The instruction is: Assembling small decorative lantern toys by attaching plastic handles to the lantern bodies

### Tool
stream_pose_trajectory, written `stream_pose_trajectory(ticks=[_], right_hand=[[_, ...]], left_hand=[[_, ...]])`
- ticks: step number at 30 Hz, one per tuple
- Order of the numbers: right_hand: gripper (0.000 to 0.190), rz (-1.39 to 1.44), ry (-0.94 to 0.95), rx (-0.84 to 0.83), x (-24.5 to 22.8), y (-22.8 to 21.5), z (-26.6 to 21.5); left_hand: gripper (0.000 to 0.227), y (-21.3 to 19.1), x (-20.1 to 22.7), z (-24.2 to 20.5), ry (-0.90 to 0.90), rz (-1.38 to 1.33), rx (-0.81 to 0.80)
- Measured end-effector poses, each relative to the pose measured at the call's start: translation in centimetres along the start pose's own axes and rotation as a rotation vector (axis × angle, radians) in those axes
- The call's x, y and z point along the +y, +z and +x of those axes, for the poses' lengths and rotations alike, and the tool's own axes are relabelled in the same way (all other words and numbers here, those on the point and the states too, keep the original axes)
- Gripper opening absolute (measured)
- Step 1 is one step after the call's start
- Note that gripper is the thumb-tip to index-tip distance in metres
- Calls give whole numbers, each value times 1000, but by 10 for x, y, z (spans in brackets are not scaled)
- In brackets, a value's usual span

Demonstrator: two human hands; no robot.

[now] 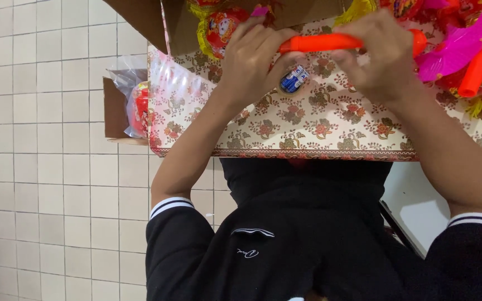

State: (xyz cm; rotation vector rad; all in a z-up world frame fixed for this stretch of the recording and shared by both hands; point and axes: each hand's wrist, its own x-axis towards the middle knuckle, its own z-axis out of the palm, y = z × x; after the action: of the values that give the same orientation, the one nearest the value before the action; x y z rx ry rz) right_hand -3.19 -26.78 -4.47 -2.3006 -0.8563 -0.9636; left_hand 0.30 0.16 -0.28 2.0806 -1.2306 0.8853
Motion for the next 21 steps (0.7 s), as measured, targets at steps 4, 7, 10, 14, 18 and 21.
stream_pose_trajectory(ticks=[4, 7, 10, 14, 18, 21], right_hand=[[45, 5, 16, -128, -16, -10, 7], [49, 190, 287, -221, -11, -7, -2], [55, 90, 221, -171, -1, 4, -13], [50, -124, 6, -103, -25, -7, 9], [47, -396, -168, -82, -35, -11, 16], [43, -378, -183, -79, -40, -12, 21]], left_hand=[[39, 2, -2, -1, -2, -48, -44], [29, -5, 5, 4, 57, -77, -52], [29, -7, 5, 5, 68, -43, -50], [34, -5, 7, 6, 59, 15, -30], [29, -6, 8, 7, 63, -19, -47], [26, -9, 10, 9, 68, -40, -58]])
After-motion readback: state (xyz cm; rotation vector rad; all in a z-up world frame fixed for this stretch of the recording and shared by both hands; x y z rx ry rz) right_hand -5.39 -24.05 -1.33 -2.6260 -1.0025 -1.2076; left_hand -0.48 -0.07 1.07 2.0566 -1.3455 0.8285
